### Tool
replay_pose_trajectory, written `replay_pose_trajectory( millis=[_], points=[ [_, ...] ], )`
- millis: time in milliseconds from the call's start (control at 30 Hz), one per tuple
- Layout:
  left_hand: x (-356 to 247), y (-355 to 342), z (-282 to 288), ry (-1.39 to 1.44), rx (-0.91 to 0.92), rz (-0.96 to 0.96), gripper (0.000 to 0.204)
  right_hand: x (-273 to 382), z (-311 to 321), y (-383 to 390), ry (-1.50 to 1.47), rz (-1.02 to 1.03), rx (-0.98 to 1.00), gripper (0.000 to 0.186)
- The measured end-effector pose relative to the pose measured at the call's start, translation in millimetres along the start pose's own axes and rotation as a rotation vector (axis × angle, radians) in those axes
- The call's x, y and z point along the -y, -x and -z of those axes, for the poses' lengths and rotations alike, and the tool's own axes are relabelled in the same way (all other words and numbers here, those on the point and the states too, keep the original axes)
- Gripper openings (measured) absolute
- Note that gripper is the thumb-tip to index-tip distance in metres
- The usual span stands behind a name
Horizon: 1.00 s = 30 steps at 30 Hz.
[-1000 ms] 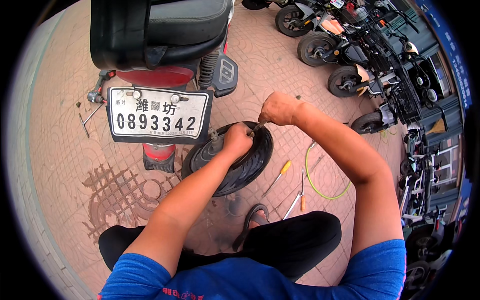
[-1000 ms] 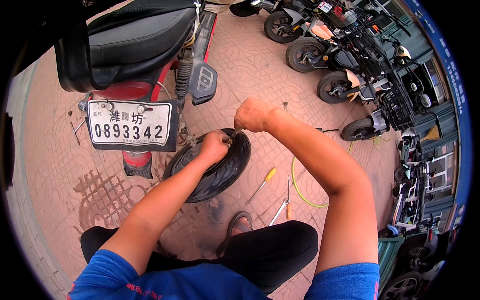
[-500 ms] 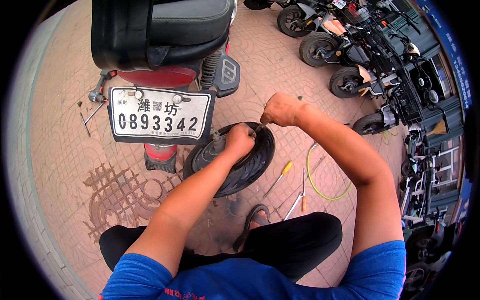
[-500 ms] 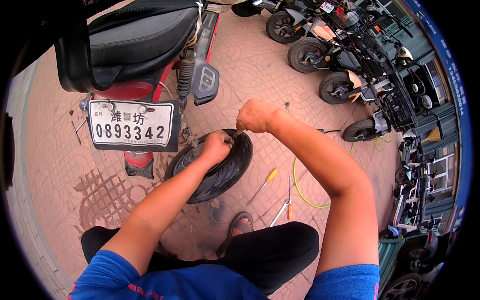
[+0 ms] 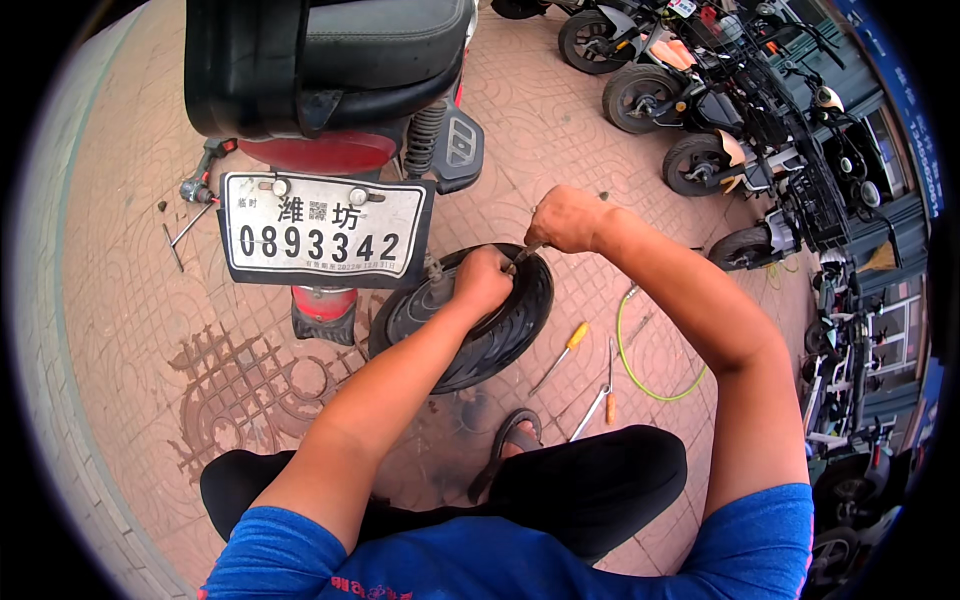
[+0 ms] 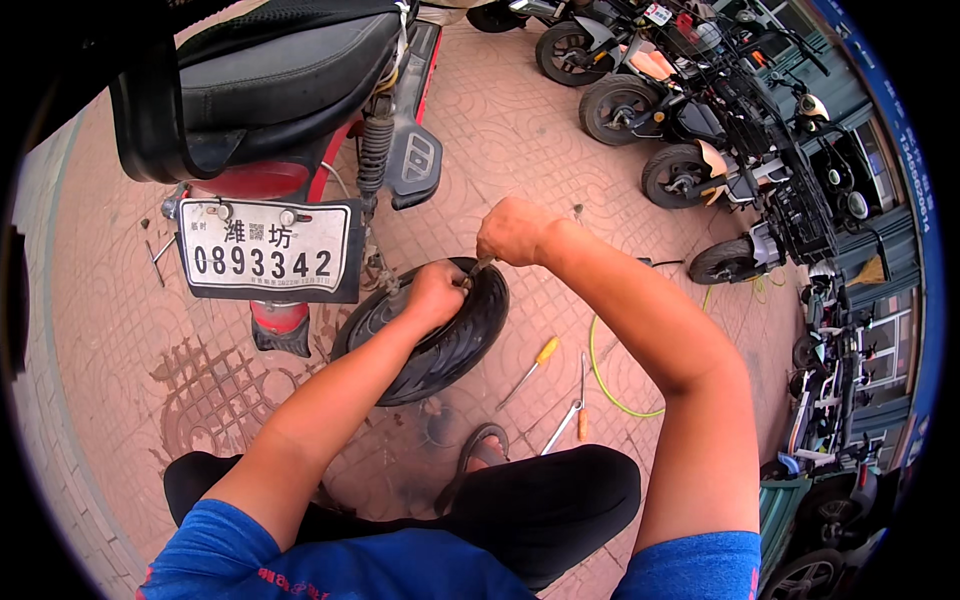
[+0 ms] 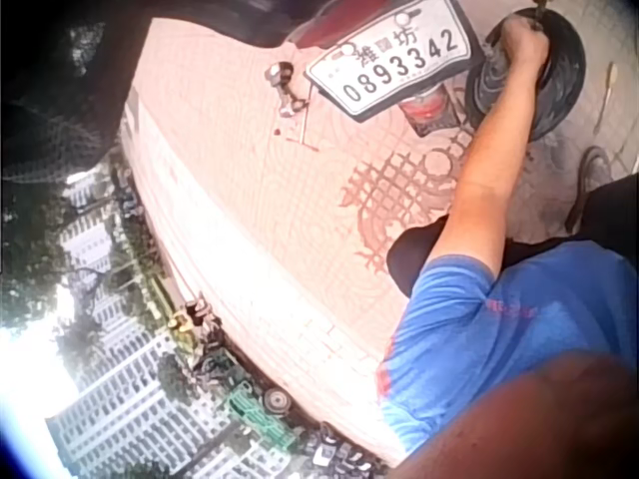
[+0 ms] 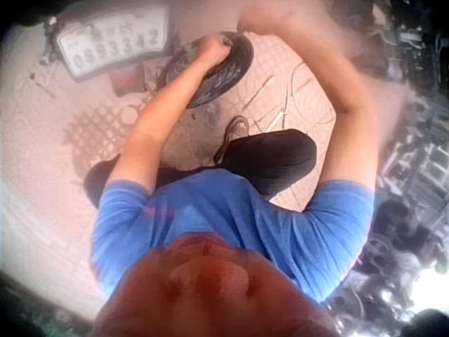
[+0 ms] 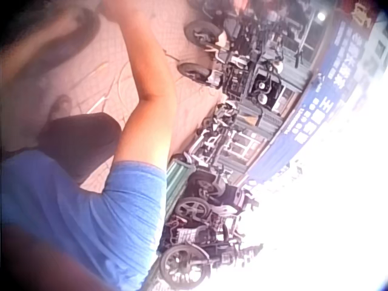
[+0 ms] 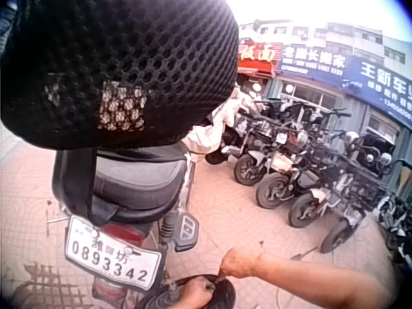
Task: The person removes a rear wheel from a red scooter using a wrench. They then use pliers and a screwdriver to pry the rubber tire off the metal rim until the tire is completely separated.
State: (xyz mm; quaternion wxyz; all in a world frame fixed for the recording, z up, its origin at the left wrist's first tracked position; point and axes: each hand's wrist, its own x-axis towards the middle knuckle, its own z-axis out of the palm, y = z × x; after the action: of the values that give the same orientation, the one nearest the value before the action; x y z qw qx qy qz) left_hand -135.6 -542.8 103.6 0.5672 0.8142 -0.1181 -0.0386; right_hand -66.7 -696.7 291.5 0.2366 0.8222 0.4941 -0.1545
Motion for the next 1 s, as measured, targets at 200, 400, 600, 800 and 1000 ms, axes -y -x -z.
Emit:
replay_pose_trajectory(
  millis=[200, 400, 600, 800, 1000],
  points=[
    [3.5, -0.7, -0.7, -0.025, -0.006, -0.004, 0.017, 0.9, 2.5, -0.8, -0.002, 0.005, -0.013, 0.022],
    [-1.3, 0.9, -0.7, -0.019, 0.002, -0.002, 0.016, -0.3, -3.0, 1.5, -0.008, 0.006, -0.018, 0.02],
    [3.4, -2.1, -0.1, -0.038, 0.028, 0.032, 0.016, 1.0, 1.2, -0.3, -0.006, -0.001, -0.007, 0.021],
    [1.1, 0.0, -1.8, -0.039, 0.015, 0.024, 0.017, 1.5, -1.2, 1.0, 0.001, -0.012, -0.005, 0.02],
    [3.2, -0.4, -1.5, -0.013, -0.013, -0.011, 0.015, 1.0, -1.3, -0.7, 0.006, -0.012, 0.001, 0.02]
  ],
)
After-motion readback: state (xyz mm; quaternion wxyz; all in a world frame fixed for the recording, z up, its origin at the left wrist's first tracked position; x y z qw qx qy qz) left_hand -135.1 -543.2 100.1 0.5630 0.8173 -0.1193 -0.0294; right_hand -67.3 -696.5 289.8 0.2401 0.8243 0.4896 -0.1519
